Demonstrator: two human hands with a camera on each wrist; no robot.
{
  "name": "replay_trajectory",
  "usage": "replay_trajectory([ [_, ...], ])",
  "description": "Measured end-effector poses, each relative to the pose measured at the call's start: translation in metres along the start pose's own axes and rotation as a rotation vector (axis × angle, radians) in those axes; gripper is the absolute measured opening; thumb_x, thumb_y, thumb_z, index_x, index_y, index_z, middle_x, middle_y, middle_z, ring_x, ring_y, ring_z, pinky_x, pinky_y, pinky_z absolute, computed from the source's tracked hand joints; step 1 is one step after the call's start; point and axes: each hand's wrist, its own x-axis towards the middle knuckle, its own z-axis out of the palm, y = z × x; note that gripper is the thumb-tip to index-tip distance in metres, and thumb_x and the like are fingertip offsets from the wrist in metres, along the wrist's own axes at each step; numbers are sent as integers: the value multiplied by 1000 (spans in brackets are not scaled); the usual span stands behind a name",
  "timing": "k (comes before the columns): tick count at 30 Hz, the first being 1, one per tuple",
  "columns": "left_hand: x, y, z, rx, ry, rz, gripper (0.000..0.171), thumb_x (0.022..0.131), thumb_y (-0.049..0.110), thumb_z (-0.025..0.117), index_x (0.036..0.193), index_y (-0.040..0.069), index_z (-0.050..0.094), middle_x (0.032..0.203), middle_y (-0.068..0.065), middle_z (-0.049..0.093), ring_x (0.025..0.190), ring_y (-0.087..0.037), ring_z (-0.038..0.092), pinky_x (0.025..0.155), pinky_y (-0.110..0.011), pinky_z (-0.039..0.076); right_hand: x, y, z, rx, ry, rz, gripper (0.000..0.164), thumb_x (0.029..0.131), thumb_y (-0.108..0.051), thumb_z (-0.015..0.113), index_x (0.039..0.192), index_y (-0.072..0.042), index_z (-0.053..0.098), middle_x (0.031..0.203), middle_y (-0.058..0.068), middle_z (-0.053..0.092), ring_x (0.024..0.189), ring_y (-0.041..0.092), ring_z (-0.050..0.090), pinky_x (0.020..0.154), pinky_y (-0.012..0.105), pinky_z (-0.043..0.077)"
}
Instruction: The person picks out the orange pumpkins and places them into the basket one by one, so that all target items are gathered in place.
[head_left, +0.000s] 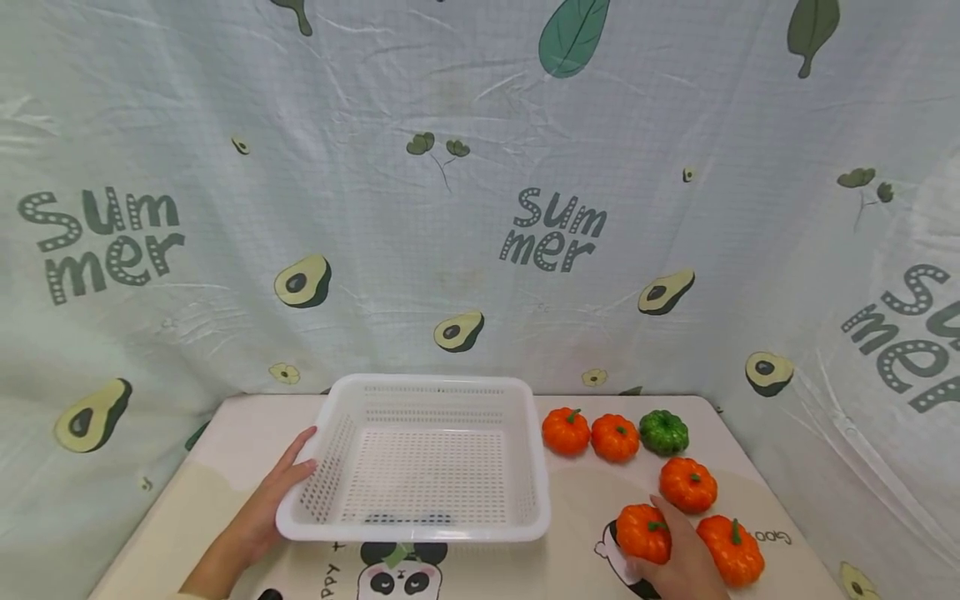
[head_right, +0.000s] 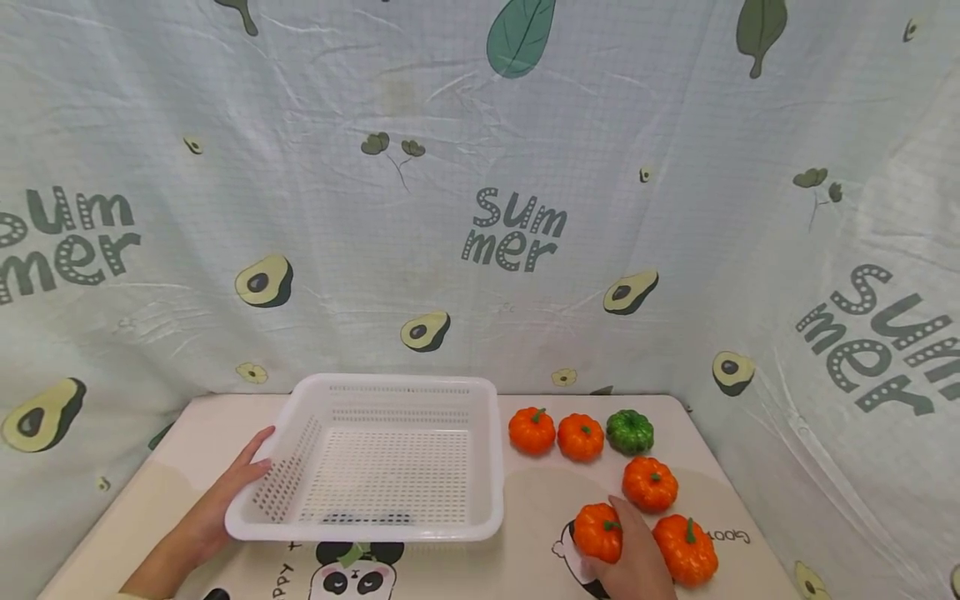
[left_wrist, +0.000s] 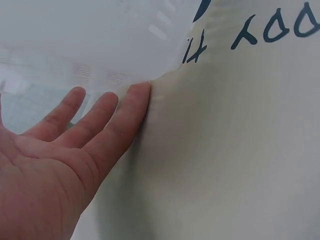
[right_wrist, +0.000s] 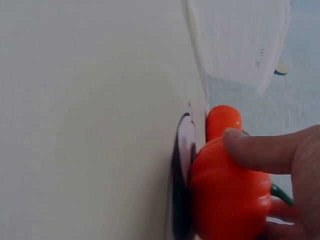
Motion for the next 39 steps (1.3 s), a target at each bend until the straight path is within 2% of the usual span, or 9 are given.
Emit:
replay_trajectory([
  [5,3,2,0,18,-7,23,70,111,40,37,168,32,-3,176,-15,8,135,-22,43,98,-32,45,-3,-4,-1,66,74,17,105,68,-28,98,155,-7,43,154,28,45,127,51,45,108,74,35],
  [8,4,1,-1,28,-4,22,69,112,39,36,168,32,-3,176,-15,9,132,-19,45,97,-31,45,-4,-7,-1,70,98,12,100,70,-25,97,154,-7,46,152,28,48,127,52,46,107,73,36],
  [13,3,-2,-2,13,2,6,68,112,38,35,168,32,-4,176,-17,8,137,-26,43,96,-33,47,-5,-10,0,72,112,25,95,72,-18,96,153,-7,49,152,28,49,126,52,46,108,72,36],
  [20,0,-2,0,9,0,14,69,112,39,35,168,31,-4,176,-18,7,142,-31,38,98,-34,45,-4,-12,-3,52,112,-2,99,68,-25,98,153,-7,51,154,30,47,129,53,45,110,72,33],
  [26,-2,-3,1,7,-3,15,69,112,39,35,168,31,-4,176,-17,7,140,-31,37,98,-35,44,-4,-18,-10,12,106,-62,102,62,-34,100,150,-8,55,154,29,49,127,51,50,109,73,36],
  [34,-2,-4,1,1,-2,17,69,112,40,35,168,31,-3,176,-18,7,139,-30,38,98,-35,44,-7,-31,-16,-18,108,-146,94,65,-31,99,147,-10,59,151,28,54,134,51,49,110,73,35],
  [39,-4,-3,2,-11,5,19,69,111,39,35,168,31,-3,175,-18,8,139,-30,38,98,-35,44,-8,-41,-16,20,105,-181,93,64,-28,99,146,-11,60,150,25,57,137,48,48,112,73,33],
])
